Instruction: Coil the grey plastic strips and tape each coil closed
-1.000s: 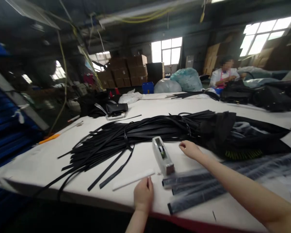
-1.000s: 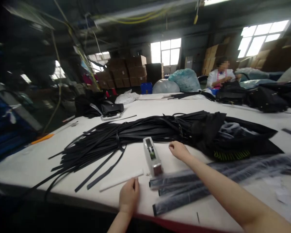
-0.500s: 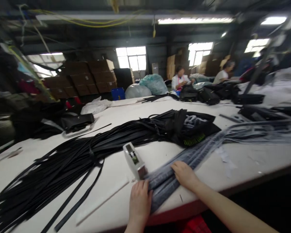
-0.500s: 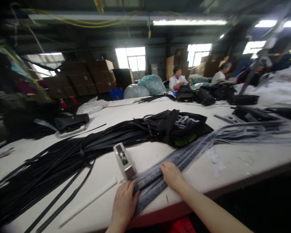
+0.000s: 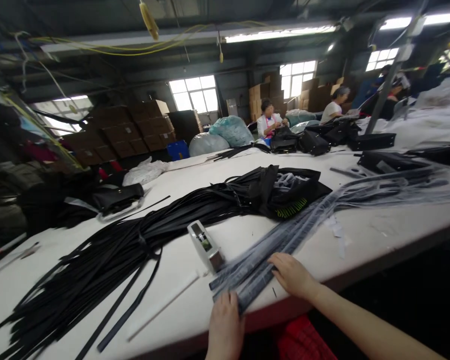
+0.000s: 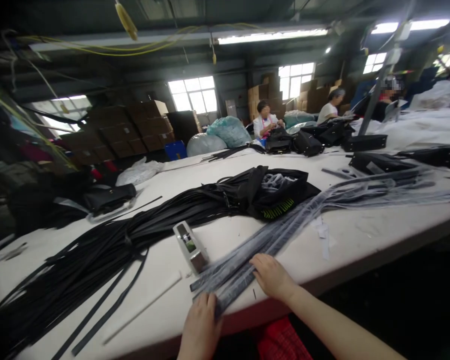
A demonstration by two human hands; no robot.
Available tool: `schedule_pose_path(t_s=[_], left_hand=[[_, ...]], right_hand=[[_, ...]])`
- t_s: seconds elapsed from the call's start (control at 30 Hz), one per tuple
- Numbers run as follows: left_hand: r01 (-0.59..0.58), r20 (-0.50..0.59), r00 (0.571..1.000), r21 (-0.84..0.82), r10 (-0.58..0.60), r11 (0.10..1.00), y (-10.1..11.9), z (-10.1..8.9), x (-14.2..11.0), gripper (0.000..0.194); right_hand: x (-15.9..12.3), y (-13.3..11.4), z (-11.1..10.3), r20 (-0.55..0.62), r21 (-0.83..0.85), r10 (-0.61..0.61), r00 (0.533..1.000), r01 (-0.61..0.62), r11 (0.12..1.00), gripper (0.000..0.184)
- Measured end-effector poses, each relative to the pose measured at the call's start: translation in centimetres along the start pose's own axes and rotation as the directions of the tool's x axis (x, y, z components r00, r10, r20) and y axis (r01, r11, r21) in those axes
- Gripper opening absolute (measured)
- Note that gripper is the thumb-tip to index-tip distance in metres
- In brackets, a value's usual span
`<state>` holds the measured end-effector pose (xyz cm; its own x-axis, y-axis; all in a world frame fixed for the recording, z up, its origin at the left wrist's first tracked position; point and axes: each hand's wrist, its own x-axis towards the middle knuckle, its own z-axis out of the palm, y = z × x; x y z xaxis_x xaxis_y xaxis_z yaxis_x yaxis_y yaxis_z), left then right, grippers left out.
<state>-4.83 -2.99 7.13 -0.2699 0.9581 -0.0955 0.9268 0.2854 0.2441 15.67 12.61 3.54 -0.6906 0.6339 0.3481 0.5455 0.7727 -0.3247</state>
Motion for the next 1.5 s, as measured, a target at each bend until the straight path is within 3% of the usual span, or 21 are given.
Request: schedule_pose_path(t_s=[0.13, 0.2, 0.27, 0.33, 0.4, 0.43, 0.5, 0.57, 0.67, 0.73, 0.8, 0.97, 1.2, 1.4, 1.5], left_hand=[[0.106, 0.101, 0.990, -0.113, -0.094, 0.988, -0.4, -0.5, -0.5, 0.023], [0.106, 0.165, 0.984, -0.209, -0.072, 0.972, -0.8, -1.0, -0.7, 0.015], [0.140, 0.284, 0.959, -0.379, -0.030, 0.915, -0.9, -1.5, -0.8, 0.020], [0.279, 0.480, 0.875, -0.605, 0.062, 0.746, -0.8, -1.7, -0.9, 0.031], [0.495, 0.644, 0.735, -0.724, 0.214, 0.480, -0.7, -1.6, -0.9, 0.042], [0.589, 0.686, 0.669, -0.724, 0.287, 0.359, -0.6, -1.5, -0.8, 0.049], [0.694, 0.711, 0.599, -0.691, 0.368, 0.203, -0.6, -1.3, -0.7, 0.058], [0.716, 0.703, 0.602, -0.685, 0.379, 0.133, -0.7, -1.1, -0.6, 0.058], [0.659, 0.628, 0.671, -0.749, 0.393, 0.072, -0.7, -1.5, -0.8, 0.051], [0.600, 0.544, 0.696, -0.799, 0.468, 0.036, -0.7, -2.1, -1.1, 0.046], [0.551, 0.465, 0.681, -0.834, 0.565, 0.022, -0.7, -2.9, -1.3, 0.045], [0.549, 0.460, 0.552, -0.828, 0.695, 0.112, -0.3, -4.3, -1.8, 0.052], [0.560, 0.509, 0.439, -0.799, 0.741, 0.217, -0.3, -5.0, -2.2, 0.035], [0.578, 0.513, 0.423, -0.788, 0.747, 0.214, -0.3, -5.5, -2.2, 0.031], [0.605, 0.504, 0.407, -0.774, 0.762, 0.189, 0.3, -5.8, -2.0, 0.032]], right_hand=[[-2.0, 0.0, 0.3, 0.066, 0.059, -0.026, 0.997, 0.022, 0.998, 0.060], [-2.6, -0.1, 0.6, 0.107, 0.090, -0.077, 0.991, 0.068, 0.994, 0.068], [-2.9, 0.0, 1.1, 0.125, 0.097, -0.112, 0.986, 0.100, 0.990, 0.065], [-3.0, 0.2, 1.7, 0.122, 0.083, -0.126, 0.984, 0.117, 0.990, 0.054], [-3.0, 0.6, 2.4, 0.110, 0.062, -0.140, 0.984, 0.134, 0.989, 0.044], [-3.0, 0.8, 2.6, 0.103, 0.053, -0.149, 0.983, 0.144, 0.988, 0.042], [-2.9, 1.1, 2.7, 0.095, 0.035, -0.163, 0.982, 0.160, 0.986, 0.041], [-2.9, 1.1, 2.5, 0.095, 0.022, -0.167, 0.981, 0.165, 0.986, 0.043], [-3.0, 0.9, 1.8, 0.104, 0.019, -0.170, 0.980, 0.169, 0.985, 0.051], [-3.1, 1.0, 1.4, 0.102, 0.018, -0.167, 0.981, 0.166, 0.986, 0.056], [-3.1, 1.3, 1.1, 0.080, 0.007, -0.150, 0.986, 0.150, 0.989, 0.060], [-2.4, 2.7, -0.7, -0.011, -0.055, -0.104, 0.995, 0.103, 0.993, 0.069], [-2.4, 4.4, -5.5, -0.157, -0.180, -0.039, 0.987, 0.011, 0.984, 0.056], [-4.2, 7.0, -9.1, -0.261, -0.317, -0.061, 0.963, -0.026, 0.948, 0.042], [-5.8, 9.6, -12.2, -0.339, -0.412, -0.032, 0.940, -0.117, 0.904, 0.041]])
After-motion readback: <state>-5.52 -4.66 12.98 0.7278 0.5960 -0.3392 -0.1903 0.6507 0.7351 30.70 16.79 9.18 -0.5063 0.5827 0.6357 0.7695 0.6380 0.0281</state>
